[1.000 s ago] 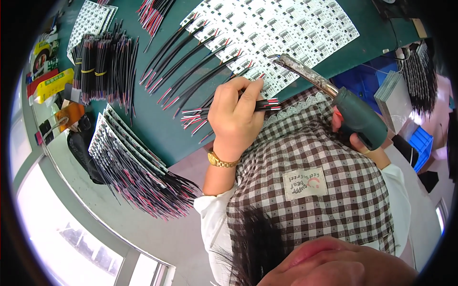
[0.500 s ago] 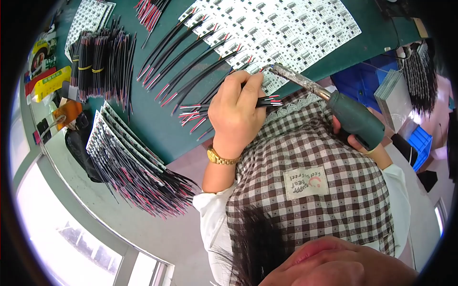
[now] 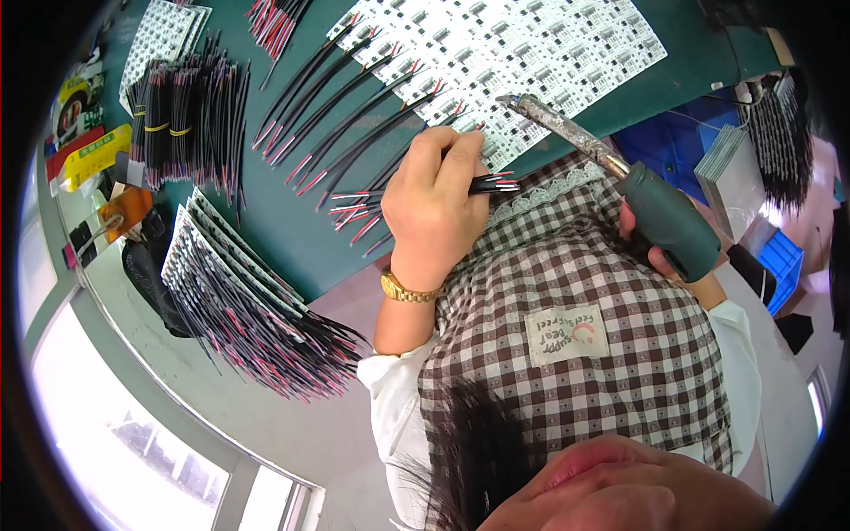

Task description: Soldering or heat-sealing individual wire leads onto a large panel of circuit boards.

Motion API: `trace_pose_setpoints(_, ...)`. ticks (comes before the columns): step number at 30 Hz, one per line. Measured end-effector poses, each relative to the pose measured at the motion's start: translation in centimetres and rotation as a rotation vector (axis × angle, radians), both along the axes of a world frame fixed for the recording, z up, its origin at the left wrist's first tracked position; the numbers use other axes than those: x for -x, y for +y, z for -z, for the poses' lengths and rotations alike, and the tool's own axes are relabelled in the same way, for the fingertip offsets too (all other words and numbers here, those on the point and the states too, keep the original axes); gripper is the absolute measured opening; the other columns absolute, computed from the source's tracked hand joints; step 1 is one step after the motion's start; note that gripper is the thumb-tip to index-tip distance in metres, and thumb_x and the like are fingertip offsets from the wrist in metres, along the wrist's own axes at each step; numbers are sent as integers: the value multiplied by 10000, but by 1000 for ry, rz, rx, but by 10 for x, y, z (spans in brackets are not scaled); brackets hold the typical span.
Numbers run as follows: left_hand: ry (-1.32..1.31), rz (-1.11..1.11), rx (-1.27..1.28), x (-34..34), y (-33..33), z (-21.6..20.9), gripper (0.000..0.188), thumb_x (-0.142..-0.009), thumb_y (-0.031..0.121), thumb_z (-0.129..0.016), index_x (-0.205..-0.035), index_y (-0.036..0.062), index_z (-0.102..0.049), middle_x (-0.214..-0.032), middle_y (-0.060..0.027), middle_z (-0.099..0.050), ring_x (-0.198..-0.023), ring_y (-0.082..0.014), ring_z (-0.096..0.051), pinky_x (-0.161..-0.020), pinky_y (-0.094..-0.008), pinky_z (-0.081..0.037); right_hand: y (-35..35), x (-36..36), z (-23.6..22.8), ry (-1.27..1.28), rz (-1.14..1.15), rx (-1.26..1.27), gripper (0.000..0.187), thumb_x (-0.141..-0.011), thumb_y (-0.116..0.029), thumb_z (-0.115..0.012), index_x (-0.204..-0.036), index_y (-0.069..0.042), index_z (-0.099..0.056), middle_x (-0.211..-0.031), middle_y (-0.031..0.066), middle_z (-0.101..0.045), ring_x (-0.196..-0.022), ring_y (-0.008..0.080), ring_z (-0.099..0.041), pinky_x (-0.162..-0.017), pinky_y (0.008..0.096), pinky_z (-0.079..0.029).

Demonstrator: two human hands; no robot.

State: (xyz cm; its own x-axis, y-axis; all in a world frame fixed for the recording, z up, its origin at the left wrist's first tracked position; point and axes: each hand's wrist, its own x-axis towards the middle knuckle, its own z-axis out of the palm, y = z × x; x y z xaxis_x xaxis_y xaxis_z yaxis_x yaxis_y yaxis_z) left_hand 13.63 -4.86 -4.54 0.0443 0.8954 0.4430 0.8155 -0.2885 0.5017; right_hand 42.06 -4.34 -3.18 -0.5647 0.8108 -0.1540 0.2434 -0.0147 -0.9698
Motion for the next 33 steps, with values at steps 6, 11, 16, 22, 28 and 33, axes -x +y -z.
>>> trace_pose_setpoints(6,109,26,48,0,1,-6,351,-593,-91,-622,-893,86,-660,-832,-48,-580,-628,-195,-569,-509,-298,-440,-9,-6,12,55,18,-83,349,-775,-376,-635,-926,-62,-611,-820,69,-634,-730,260,-603,-654,305,-461)
trace_pose_setpoints(11,227,119,22,8,8,-7,413,-554,-89,-585,-912,105,-652,-831,-38,-576,-637,-196,-569,-510,-296,-439,-3,-18,23,14,-172,-319,618,-818,-490,-604,-1172,8,-514,-909,60,-564,-775,149,-539,-722,291,-427)
trace_pose_setpoints(16,253,165,-35,12,7,-1,235,-674,42,-598,-898,98,-642,-823,-29,-559,-638,-164,-559,-507,-278,-439,-2,-11,19,23,-123,-220,473,-718,-328,-668,-1055,-7,-583,-969,143,-605,-798,309,-608,-700,330,-474)
trace_pose_setpoints(22,182,163,11,10,7,-1,471,-526,-104,-553,-936,105,-655,-854,-45,-582,-669,-215,-583,-535,-303,-456,1,-10,18,64,-183,-207,670,-784,-557,-626,-1098,20,-496,-851,60,-551,-742,149,-526,-689,279,-415)
trace_pose_setpoints(28,227,173,-56,9,8,4,229,-675,47,-607,-896,85,-649,-827,-30,-564,-634,-164,-559,-504,-279,-438,-5,-16,21,64,-97,-109,391,-718,-271,-670,-1010,-19,-603,-969,141,-608,-843,311,-599,-722,348,-468)
trace_pose_setpoints(33,247,176,-53,8,8,3,217,-676,52,-610,-886,95,-645,-826,-24,-562,-624,-157,-558,-497,-273,-434,-9,-22,15,33,-40,1,289,-770,-352,-633,-851,-76,-643,-938,96,-632,-812,293,-604,-688,347,-470)
